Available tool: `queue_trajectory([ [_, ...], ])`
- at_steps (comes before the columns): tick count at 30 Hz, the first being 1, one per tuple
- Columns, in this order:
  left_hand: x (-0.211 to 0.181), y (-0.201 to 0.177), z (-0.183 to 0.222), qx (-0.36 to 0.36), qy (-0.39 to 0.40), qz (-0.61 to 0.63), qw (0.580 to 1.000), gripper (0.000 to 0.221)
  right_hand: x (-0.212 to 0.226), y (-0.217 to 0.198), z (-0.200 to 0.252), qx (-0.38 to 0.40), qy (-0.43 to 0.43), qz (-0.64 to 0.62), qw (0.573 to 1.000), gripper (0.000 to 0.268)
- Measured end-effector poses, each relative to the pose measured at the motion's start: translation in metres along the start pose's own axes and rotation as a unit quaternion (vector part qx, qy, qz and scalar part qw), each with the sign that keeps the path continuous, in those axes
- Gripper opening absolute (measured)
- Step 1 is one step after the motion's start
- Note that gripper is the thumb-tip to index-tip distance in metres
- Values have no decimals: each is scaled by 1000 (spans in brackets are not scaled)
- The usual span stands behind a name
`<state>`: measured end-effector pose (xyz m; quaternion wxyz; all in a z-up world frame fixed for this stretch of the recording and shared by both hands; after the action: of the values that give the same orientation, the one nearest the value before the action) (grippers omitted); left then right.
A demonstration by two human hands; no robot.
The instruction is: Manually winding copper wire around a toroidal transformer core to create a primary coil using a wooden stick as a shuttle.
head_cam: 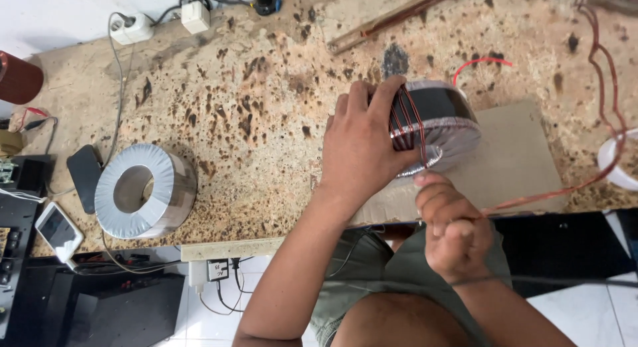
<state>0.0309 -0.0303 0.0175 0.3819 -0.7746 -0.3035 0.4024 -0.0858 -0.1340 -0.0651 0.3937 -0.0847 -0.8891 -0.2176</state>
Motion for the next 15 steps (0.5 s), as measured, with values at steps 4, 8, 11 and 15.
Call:
queue_trajectory([
  [4,-2,1,-7,59,7,3,998,102,-40,-7,0,15,-37,-16,999,60],
  [8,-5,-17,-10,131,53,48,989,90,-62,-15,-1,29,-65,-42,997,58],
  [11,-2,-19,-11,204,64,85,973,88,-60,-14,-6,47,-94,-2,994,54],
  [15,3,-19,-12,199,101,141,964,77,-56,-3,-10,99,-157,50,981,61],
])
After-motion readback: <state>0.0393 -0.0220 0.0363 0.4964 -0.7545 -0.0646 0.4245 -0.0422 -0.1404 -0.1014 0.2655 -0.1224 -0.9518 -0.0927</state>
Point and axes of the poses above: each hand's wrist, its own z-axis away from the middle knuckle, its own y-axis out of the palm, x = y × z, the point moved 5 cm from there along -z, towards the middle knuckle, and after that the axes turned 6 degrees about -x, right-handed, at the moved point
